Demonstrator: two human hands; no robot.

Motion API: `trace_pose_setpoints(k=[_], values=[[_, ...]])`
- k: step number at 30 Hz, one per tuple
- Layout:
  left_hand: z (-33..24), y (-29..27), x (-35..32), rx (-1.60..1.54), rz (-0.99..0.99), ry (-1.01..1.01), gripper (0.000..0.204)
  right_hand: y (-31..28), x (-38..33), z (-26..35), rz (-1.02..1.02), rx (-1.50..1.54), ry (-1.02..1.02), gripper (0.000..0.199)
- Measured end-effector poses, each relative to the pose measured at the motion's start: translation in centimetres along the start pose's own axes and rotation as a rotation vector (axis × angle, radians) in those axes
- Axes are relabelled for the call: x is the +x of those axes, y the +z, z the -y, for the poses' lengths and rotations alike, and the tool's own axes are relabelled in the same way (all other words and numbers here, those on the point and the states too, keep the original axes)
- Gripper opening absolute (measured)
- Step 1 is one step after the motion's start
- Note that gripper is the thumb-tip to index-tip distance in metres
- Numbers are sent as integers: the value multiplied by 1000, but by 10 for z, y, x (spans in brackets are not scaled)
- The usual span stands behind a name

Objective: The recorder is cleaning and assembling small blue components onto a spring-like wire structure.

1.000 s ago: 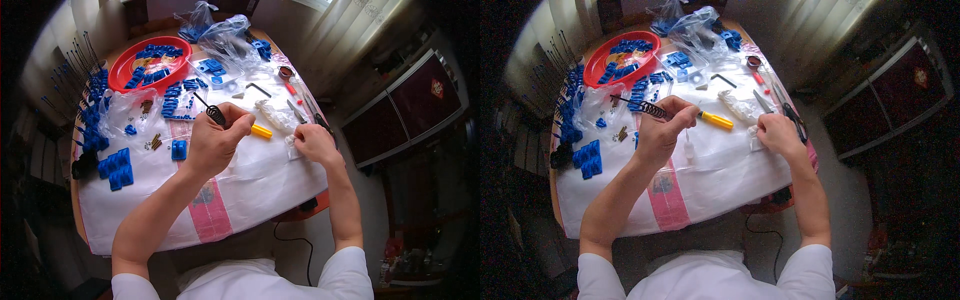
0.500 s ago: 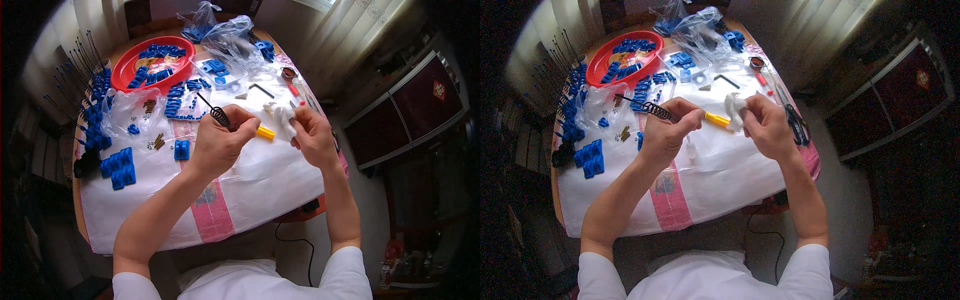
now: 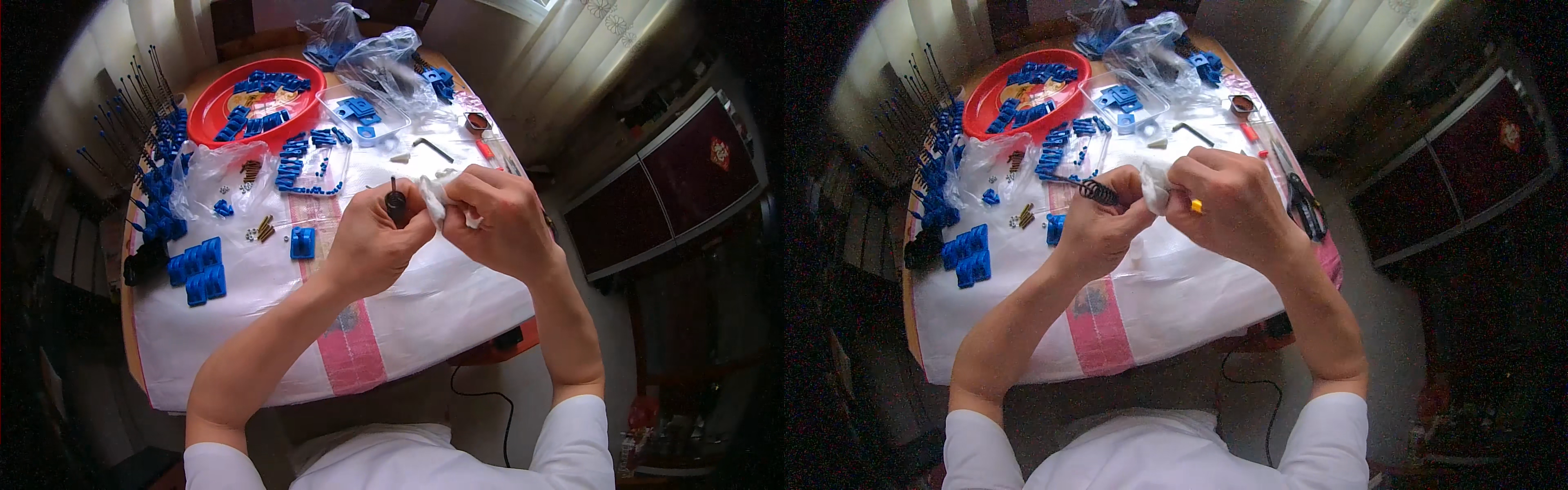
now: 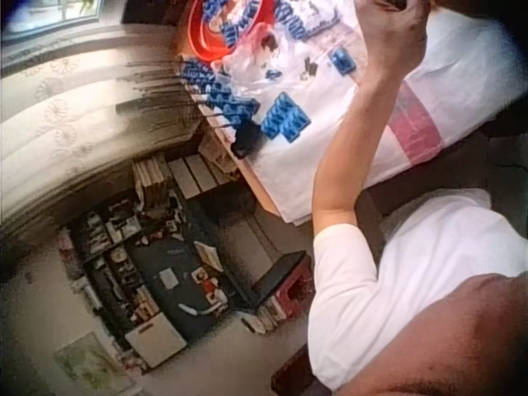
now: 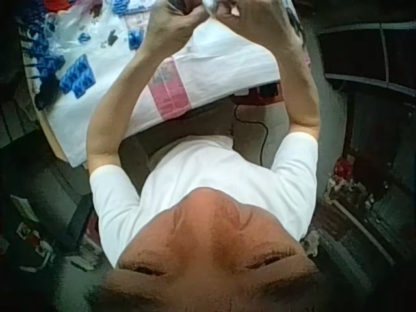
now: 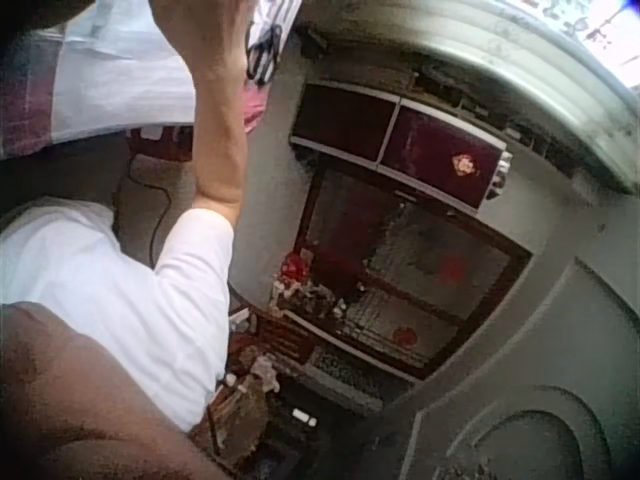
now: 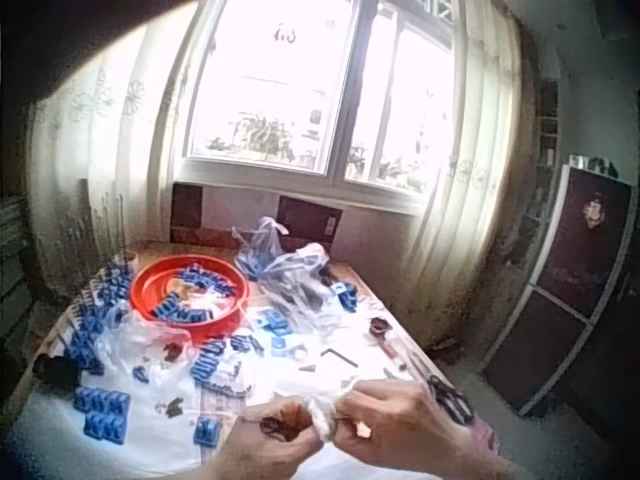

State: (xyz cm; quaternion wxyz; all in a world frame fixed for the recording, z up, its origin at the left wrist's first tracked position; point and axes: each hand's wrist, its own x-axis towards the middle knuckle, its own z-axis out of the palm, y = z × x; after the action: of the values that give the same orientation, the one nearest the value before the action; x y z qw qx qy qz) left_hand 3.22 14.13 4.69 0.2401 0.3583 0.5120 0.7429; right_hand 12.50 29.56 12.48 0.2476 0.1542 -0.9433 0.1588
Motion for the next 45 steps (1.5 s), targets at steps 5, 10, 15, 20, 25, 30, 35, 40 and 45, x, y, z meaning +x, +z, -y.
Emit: trace_pose_setpoints(k=[5,10,15,20,25,30,35,40,45], values=[[-12,-5,1,47,2,-88,9,-4,-10,-3,-118,129,187,17],[-8,1,2,-73,-49,6,14,3,-21,-9,-143,671,433,49],[0,1,3,-243,-5,98,18,14,-27,-11,-19,993,573,34],[-8,-1,2,-93,12,18,12,25,-33,-14,-116,895,587,23],[-9,0,2,-110,-81,21,12,33,-26,-1,-441,824,455,28],[-9,-2,0,-116,-111,32,12,39,-25,10,-344,440,288,27],[-9,0,2,-22,-124,-20,12,40,-23,-6,-558,376,403,19],[-15,0,1,0,-73,-64,11,17,-5,5,-298,165,114,24],[-10,-4,0,-70,-22,-57,10,10,1,5,-89,180,95,12]])
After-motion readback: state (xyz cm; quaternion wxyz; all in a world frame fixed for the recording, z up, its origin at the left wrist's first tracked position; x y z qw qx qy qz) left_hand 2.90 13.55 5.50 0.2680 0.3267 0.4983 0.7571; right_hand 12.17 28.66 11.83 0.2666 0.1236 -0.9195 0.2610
